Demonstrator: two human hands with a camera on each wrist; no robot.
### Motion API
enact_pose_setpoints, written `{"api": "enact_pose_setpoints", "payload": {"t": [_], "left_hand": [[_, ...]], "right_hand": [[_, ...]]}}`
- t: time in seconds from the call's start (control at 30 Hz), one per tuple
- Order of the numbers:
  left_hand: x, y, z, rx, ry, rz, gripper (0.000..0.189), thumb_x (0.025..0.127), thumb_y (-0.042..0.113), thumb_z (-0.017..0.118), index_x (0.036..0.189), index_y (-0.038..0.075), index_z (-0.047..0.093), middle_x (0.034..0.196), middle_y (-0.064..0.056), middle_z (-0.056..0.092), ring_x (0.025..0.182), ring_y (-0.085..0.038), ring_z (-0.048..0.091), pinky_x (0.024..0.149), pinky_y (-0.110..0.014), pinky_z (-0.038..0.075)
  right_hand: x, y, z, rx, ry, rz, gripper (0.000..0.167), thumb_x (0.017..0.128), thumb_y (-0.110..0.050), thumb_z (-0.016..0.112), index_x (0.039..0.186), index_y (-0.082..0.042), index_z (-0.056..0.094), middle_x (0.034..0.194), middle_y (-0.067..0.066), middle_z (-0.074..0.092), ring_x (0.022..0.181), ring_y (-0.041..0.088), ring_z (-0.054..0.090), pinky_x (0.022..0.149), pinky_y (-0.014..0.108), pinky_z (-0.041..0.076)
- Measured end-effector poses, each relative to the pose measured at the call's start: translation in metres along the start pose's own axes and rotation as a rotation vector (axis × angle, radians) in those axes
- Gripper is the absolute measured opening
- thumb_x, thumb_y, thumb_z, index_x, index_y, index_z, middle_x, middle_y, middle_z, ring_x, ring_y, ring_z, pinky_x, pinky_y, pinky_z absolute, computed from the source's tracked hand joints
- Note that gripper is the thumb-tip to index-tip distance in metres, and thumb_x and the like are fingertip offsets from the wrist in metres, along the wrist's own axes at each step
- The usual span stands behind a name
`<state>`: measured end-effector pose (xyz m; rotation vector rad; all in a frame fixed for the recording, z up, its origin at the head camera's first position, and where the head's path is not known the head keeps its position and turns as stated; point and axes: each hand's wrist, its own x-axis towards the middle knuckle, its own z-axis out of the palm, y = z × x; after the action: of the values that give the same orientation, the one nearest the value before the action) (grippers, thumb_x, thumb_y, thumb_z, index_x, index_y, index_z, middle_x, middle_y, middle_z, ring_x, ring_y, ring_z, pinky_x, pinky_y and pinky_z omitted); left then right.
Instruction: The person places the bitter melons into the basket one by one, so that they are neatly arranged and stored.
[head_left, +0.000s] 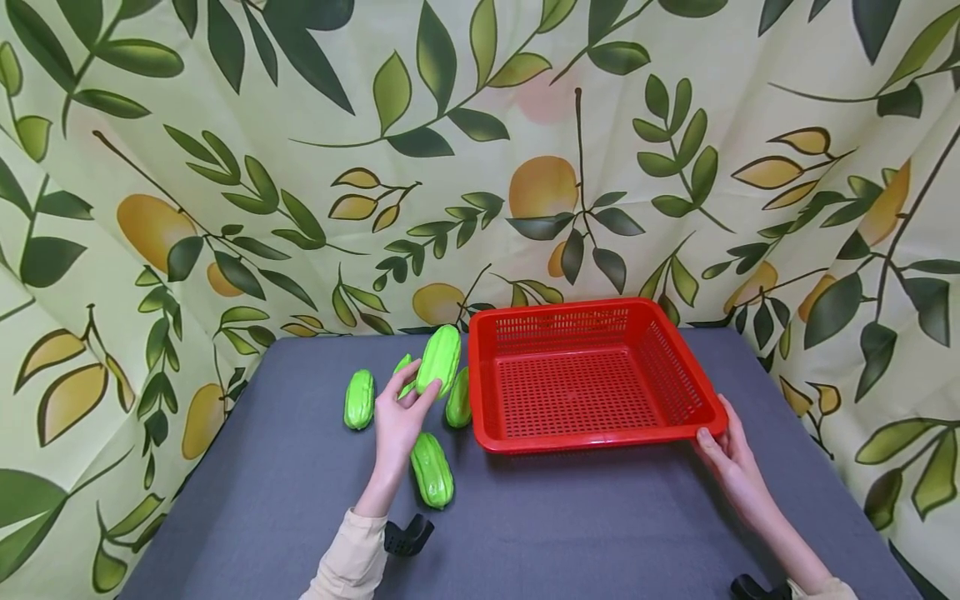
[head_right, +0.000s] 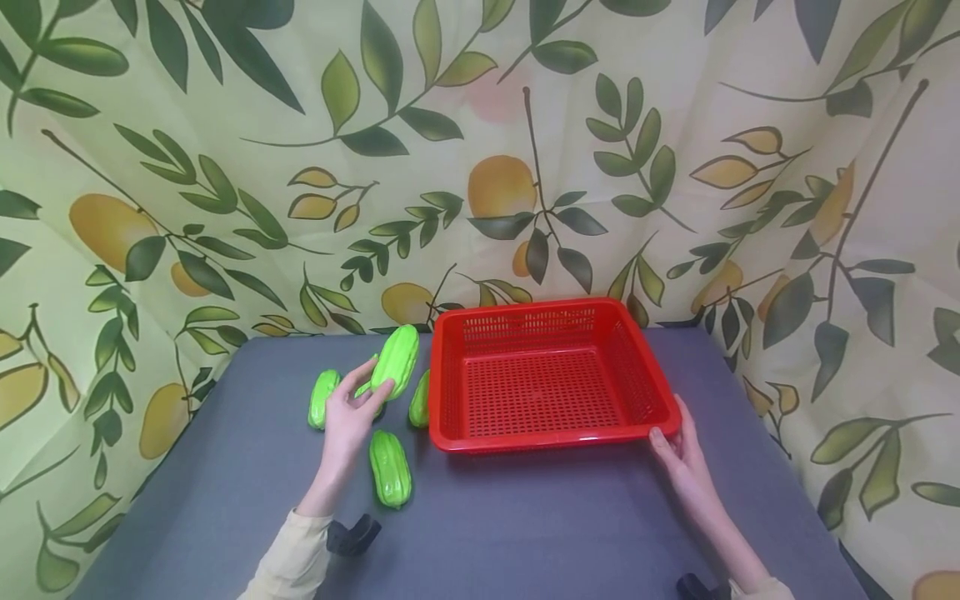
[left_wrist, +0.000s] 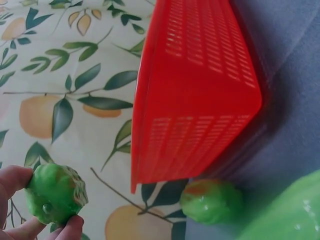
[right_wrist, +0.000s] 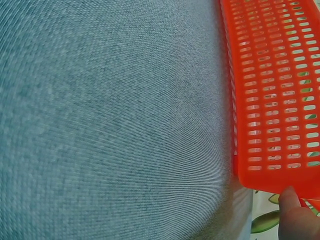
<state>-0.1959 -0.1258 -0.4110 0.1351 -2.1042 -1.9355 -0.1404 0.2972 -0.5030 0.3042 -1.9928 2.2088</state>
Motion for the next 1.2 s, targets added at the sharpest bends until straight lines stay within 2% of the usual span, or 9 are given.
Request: {"api": "enact_pose_setpoints", "payload": {"t": [0.37,0.57,0.67,0.77,0.8,0.93,1.0,1.03,1.2], "left_hand": [[0.017,0.004,0.022,0.026,-0.066,0.026,0.047,0.082,0.012,0.073,0.126,0.003,0.059,0.124,-0.019,0.059,0.107,-0.035,0.064,0.082,-0.021,0.054],[0.027,0.01,0.034,0.017,-0.091,0.062,0.045,0.081,0.011,0.074,0.124,0.003,0.06,0.121,-0.019,0.061,0.103,-0.034,0.066,0.077,-0.022,0.054],[0.032,0.015,0.041,0.024,-0.116,0.071,0.045,0.081,0.01,0.074,0.124,0.002,0.06,0.119,-0.019,0.061,0.103,-0.034,0.066,0.077,-0.025,0.055],[0.036,0.018,0.047,0.051,-0.134,0.082,0.045,0.081,0.012,0.074,0.124,0.003,0.061,0.117,-0.02,0.061,0.103,-0.034,0.066,0.08,-0.031,0.056],[0.035,0.023,0.048,0.061,-0.138,0.08,0.045,0.082,0.011,0.073,0.124,0.001,0.06,0.117,-0.021,0.061,0.104,-0.035,0.066,0.082,-0.034,0.056],[0.041,0.025,0.056,0.092,-0.143,0.072,0.046,0.081,0.014,0.074,0.124,0.003,0.061,0.117,-0.021,0.061,0.105,-0.035,0.066,0.085,-0.04,0.055],[0.043,0.027,0.061,0.118,-0.142,0.066,0.046,0.081,0.016,0.075,0.124,0.005,0.062,0.118,-0.02,0.061,0.105,-0.034,0.066,0.085,-0.041,0.055],[0.047,0.022,0.063,0.136,-0.138,0.068,0.046,0.081,0.019,0.075,0.123,0.007,0.062,0.118,-0.019,0.062,0.104,-0.033,0.066,0.085,-0.039,0.055],[0.051,0.026,0.074,0.188,-0.14,0.051,0.046,0.081,0.023,0.075,0.123,0.009,0.063,0.116,-0.016,0.063,0.104,-0.033,0.066,0.086,-0.039,0.055]], "right_hand": [[0.0,0.0,0.0,-0.007,0.011,0.002,0.069,0.1,-0.004,0.038,0.152,-0.011,-0.006,0.138,-0.014,0.033,0.114,-0.013,0.048,0.086,0.006,0.046],[0.0,0.0,0.0,-0.02,0.007,0.005,0.068,0.1,-0.003,0.037,0.152,-0.01,-0.007,0.14,-0.014,0.032,0.115,-0.014,0.048,0.085,0.006,0.046],[0.001,0.001,0.001,0.017,0.001,-0.023,0.069,0.1,-0.001,0.037,0.152,-0.007,-0.008,0.137,-0.014,0.035,0.116,-0.012,0.048,0.087,0.006,0.046],[0.001,0.002,0.002,0.059,-0.008,-0.058,0.069,0.099,0.0,0.037,0.151,-0.005,-0.007,0.135,-0.014,0.039,0.117,-0.01,0.049,0.088,0.006,0.045],[0.001,0.001,0.003,0.069,-0.009,-0.066,0.069,0.099,0.0,0.037,0.151,-0.005,-0.007,0.134,-0.014,0.039,0.117,-0.01,0.049,0.089,0.007,0.045],[-0.001,0.001,0.003,0.055,-0.005,-0.069,0.068,0.099,-0.001,0.039,0.152,-0.007,-0.003,0.133,-0.014,0.04,0.116,-0.01,0.05,0.088,0.007,0.045],[-0.001,0.001,0.002,0.044,-0.001,-0.065,0.068,0.099,-0.001,0.039,0.152,-0.007,-0.002,0.133,-0.015,0.04,0.115,-0.011,0.05,0.088,0.007,0.046],[-0.001,0.001,0.002,0.042,0.0,-0.062,0.067,0.099,-0.001,0.039,0.152,-0.008,-0.002,0.133,-0.015,0.04,0.115,-0.011,0.05,0.087,0.007,0.046],[-0.001,0.001,0.001,0.026,0.003,-0.04,0.068,0.099,-0.002,0.039,0.152,-0.009,-0.003,0.135,-0.014,0.038,0.115,-0.011,0.049,0.087,0.006,0.046]]}}
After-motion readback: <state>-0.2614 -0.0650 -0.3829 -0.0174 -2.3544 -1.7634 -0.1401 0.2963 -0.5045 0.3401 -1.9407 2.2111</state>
